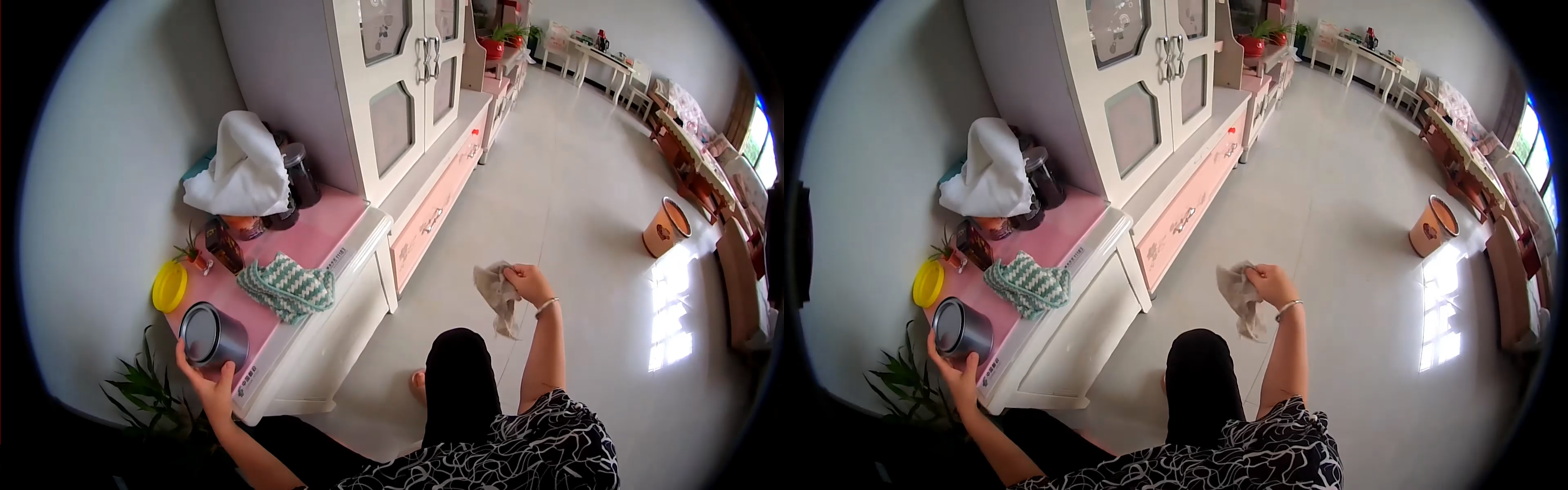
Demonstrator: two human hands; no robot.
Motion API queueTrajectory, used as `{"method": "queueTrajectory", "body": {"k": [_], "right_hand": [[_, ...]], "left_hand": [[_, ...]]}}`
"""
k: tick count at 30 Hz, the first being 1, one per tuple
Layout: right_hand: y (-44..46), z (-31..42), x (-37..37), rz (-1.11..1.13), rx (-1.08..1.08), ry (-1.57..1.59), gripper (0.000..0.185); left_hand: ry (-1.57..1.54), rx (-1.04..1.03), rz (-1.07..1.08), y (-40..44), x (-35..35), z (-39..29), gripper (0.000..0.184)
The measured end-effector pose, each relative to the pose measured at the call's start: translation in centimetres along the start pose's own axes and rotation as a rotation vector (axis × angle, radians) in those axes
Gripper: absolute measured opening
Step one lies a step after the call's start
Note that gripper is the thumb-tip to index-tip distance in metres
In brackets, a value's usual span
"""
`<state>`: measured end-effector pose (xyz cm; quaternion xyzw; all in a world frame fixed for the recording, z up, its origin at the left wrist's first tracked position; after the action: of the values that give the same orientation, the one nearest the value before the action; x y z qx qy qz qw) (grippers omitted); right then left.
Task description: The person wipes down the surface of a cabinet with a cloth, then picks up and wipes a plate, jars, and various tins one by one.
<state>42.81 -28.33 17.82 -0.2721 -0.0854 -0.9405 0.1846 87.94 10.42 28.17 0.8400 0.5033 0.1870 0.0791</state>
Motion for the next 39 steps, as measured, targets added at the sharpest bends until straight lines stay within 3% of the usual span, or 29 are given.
{"method": "queueTrajectory", "body": {"k": [4,6,7,10,16,18,19,21,22,24,25,26,28,30,33,39], "right_hand": [[2.0,1.1,2.5,-0.064,-0.049,-0.231,0.028],[3.6,2.6,3.6,-0.298,-0.008,0.312,0.029],[4.8,4.2,4.2,-0.351,0.066,0.376,0.027],[9.3,7.9,6.0,-0.450,0.198,0.537,0.025],[20.1,22.0,10.1,-0.626,0.573,0.713,0.027],[24.4,26.6,11.4,-0.777,0.713,0.556,0.029],[27.5,28.4,10.7,-0.638,0.732,0.712,0.026],[31.5,31.4,9.3,-0.565,0.813,0.552,0.022],[36.6,31.5,9.3,-0.690,0.933,-0.215,0.028],[34.4,32.5,7.1,-0.468,0.697,-0.453,0.030],[33.0,32.6,7.4,-0.631,0.586,-0.535,0.028],[32.4,32.9,7.5,-0.793,0.597,-0.600,0.030],[32.1,33.6,7.2,-0.837,0.736,-0.612,0.031],[33.7,32.8,6.5,-0.557,0.538,-0.714,0.037],[35.6,32.3,6.9,-0.381,0.489,-0.754,0.043],[36.1,31.7,7.0,-0.422,0.524,-0.637,0.045]], "left_hand": [[0.011,0.014,-0.006,-0.1,0.0,0.0,0.078],[0.012,0.048,-0.024,-0.2,0.1,-0.1,0.078],[0.027,0.042,-0.033,-0.3,0.0,-0.3,0.078],[0.046,0.036,-0.047,-0.2,0.4,0.1,0.078],[0.078,0.125,-0.083,-0.4,-0.1,-0.8,0.079],[-0.029,0.203,-0.081,-0.5,-0.4,-0.5,0.082],[0.088,0.222,-0.132,-0.6,-0.3,-0.8,0.083],[0.090,0.236,-0.152,-0.5,-0.2,-0.4,0.083],[0.098,0.243,-0.163,-0.4,0.0,-0.1,0.084],[0.168,0.209,-0.168,-0.3,0.3,0.2,0.084],[0.114,0.224,-0.156,-0.3,0.2,0.3,0.084],[0.060,0.240,-0.147,-0.4,0.2,0.5,0.084],[0.071,0.240,-0.155,-0.6,0.2,0.4,0.084],[0.085,0.238,-0.158,-0.5,0.2,0.5,0.083],[0.097,0.235,-0.148,-0.6,0.2,0.5,0.083],[0.052,0.236,-0.192,-0.7,0.3,0.3,0.082]]}}
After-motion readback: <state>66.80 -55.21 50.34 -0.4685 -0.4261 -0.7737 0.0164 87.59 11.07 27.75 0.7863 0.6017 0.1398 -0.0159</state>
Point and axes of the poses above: each hand's wrist, its own y-axis towards the middle knuckle, its own x-axis out of the back of the hand, z = x × y, the point moved 7 cm from there along y, towards the middle knuckle, and after that the axes turned 13 degrees about x, right-handed, at the moved point
